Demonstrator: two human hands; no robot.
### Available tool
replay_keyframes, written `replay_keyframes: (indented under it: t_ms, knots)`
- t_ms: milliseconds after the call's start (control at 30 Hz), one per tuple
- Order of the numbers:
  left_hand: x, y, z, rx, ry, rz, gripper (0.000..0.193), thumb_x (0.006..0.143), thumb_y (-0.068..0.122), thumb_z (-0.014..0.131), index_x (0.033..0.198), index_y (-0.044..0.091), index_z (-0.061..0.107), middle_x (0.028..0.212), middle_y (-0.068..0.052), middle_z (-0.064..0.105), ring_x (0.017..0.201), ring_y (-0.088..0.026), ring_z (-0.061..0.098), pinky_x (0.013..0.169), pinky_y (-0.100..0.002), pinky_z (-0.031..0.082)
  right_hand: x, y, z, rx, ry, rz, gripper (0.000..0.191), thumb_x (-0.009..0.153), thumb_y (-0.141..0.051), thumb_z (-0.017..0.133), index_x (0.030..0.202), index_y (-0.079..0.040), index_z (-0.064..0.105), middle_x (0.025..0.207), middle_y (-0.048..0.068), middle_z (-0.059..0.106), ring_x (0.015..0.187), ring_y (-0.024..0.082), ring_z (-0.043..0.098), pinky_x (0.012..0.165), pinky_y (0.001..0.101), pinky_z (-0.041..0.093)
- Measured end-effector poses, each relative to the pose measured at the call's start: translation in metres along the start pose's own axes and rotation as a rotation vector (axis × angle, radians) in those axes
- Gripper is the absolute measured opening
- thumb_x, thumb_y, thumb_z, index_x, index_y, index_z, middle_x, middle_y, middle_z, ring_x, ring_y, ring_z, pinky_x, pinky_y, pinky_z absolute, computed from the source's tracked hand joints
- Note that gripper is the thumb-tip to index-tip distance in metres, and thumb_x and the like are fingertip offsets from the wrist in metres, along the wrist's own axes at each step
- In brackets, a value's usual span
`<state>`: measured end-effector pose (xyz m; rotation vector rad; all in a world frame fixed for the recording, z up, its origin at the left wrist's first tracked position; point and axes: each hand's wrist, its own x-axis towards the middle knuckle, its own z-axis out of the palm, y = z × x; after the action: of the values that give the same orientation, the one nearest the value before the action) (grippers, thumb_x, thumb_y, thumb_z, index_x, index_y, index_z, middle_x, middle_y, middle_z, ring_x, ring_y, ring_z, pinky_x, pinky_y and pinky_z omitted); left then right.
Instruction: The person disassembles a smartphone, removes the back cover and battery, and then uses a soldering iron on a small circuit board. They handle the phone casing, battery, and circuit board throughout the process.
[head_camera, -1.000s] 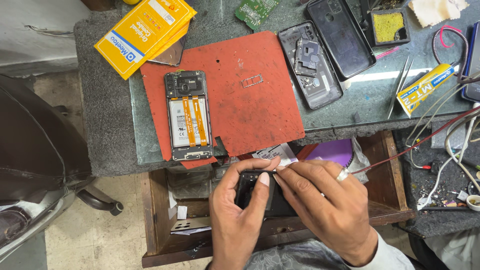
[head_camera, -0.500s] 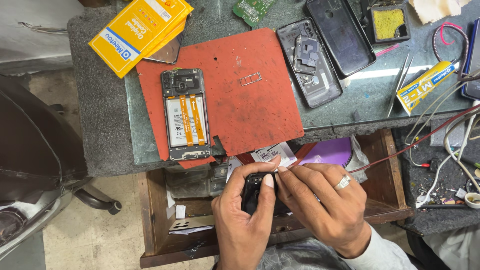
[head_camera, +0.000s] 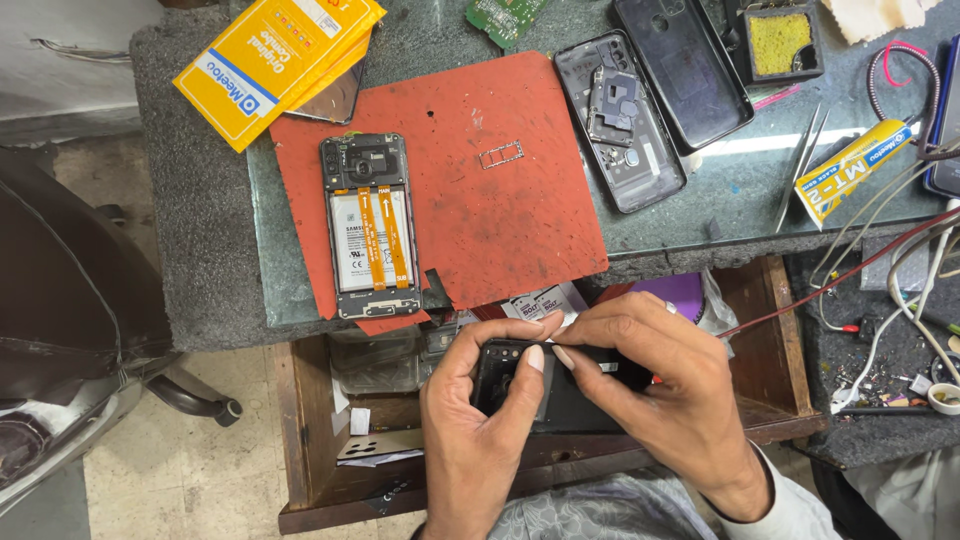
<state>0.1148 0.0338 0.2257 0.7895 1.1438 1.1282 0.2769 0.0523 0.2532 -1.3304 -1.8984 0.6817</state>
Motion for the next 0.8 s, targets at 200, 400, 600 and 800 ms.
replay_keyframes:
  t_ms: [200, 400, 600, 800]
  knots:
    - [0.0011, 0.0014, -0.0015, -0.048, 0.004, -0.027, 0.016, 0.095, 0.002, 0.062, 0.110, -0.001, 0.068, 0.117, -0.015, 0.080, 0.109, -0.015, 0.073, 0.096, -0.030, 0.057, -0.0015, 0.0004, 0.0000, 0.117, -0.017, 0.109, 0.022, 0.080, 0.001, 0.079, 0.102, -0.001, 0.074, 0.095, 0.008, 0.075, 0.089, 0.019, 0.074, 0.078, 0.0301, 0.057]
    - [-0.0001, 0.0023, -0.0048, -0.049, -0.009, -0.027, 0.023, 0.098, 0.008, 0.056, 0.115, -0.003, 0.067, 0.116, -0.017, 0.081, 0.107, -0.016, 0.074, 0.095, -0.030, 0.058, -0.0039, -0.0016, 0.0030, 0.088, 0.024, 0.129, 0.020, 0.080, 0.001, 0.080, 0.099, -0.001, 0.074, 0.095, 0.008, 0.076, 0.090, 0.019, 0.074, 0.079, 0.0296, 0.057]
    - [0.0003, -0.0004, -0.0064, -0.053, -0.022, -0.009, 0.024, 0.101, 0.011, 0.054, 0.113, -0.004, 0.068, 0.114, -0.017, 0.081, 0.107, -0.016, 0.075, 0.095, -0.030, 0.058, -0.0063, -0.0035, 0.0033, 0.080, 0.029, 0.107, 0.021, 0.079, 0.001, 0.079, 0.099, -0.002, 0.074, 0.095, 0.008, 0.076, 0.090, 0.019, 0.074, 0.079, 0.0291, 0.056]
    - [-0.0033, -0.0047, -0.0100, -0.061, 0.002, -0.027, 0.025, 0.103, 0.015, 0.054, 0.114, -0.004, 0.066, 0.112, -0.016, 0.081, 0.106, -0.017, 0.075, 0.093, -0.030, 0.059, -0.0057, -0.0017, 0.0055, 0.099, -0.006, 0.116, 0.019, 0.081, 0.001, 0.077, 0.100, -0.002, 0.075, 0.094, 0.007, 0.077, 0.088, 0.018, 0.074, 0.079, 0.0293, 0.056]
